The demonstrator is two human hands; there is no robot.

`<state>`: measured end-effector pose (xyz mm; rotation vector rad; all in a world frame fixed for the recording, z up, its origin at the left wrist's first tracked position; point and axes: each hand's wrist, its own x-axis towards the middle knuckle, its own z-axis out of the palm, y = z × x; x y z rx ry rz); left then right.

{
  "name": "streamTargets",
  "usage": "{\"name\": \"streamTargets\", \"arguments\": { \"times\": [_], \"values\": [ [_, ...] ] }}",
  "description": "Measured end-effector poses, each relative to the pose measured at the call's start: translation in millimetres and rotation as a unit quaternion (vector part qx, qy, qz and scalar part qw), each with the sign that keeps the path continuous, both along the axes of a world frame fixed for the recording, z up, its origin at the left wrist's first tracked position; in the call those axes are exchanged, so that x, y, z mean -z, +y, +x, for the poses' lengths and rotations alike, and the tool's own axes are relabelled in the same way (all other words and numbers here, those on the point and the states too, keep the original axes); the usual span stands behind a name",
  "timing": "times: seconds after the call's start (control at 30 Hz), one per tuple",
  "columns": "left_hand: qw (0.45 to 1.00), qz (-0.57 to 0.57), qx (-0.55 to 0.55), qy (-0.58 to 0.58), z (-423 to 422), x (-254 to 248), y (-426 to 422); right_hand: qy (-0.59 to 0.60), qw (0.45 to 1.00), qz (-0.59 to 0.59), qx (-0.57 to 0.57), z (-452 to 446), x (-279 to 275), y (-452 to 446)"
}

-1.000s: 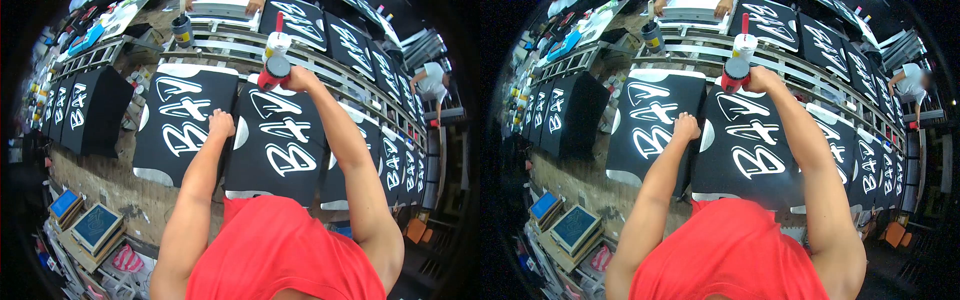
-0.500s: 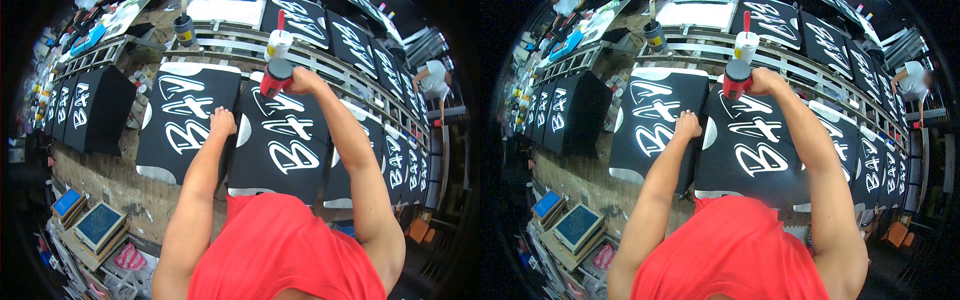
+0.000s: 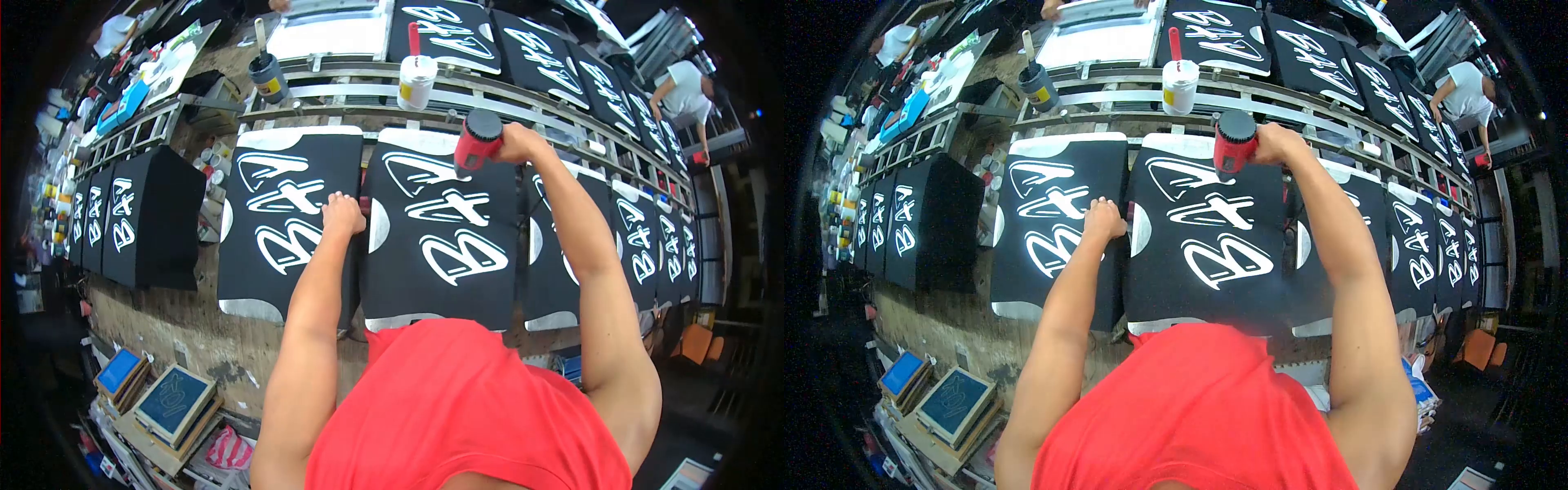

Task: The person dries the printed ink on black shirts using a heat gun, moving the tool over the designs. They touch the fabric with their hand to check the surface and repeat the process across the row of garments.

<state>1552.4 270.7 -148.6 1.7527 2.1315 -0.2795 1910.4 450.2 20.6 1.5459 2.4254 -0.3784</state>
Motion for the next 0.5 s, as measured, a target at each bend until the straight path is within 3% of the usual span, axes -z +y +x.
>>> {"name": "streamTargets", "arguments": {
  "times": [0.07,0.17,0.27,0.5],
  "values": [
    [1.0,-0.014,-0.012,-0.012,4,-9,-1,-0.001,0.999,-0.035,0.026,12,-2,-1],
    [1.0,-0.009,-0.016,-0.018,5,-11,-2,0.001,0.999,0.048,0.023,35,9,-4],
    [0.999,-0.026,-0.013,-0.015,4,-15,-1,0.047,0.999,-0.001,0.002,50,9,-3],
    [0.999,-0.047,-0.017,-0.015,5,-21,1,0.039,0.99,-0.086,0.102,54,7,-12]
  ]
}}
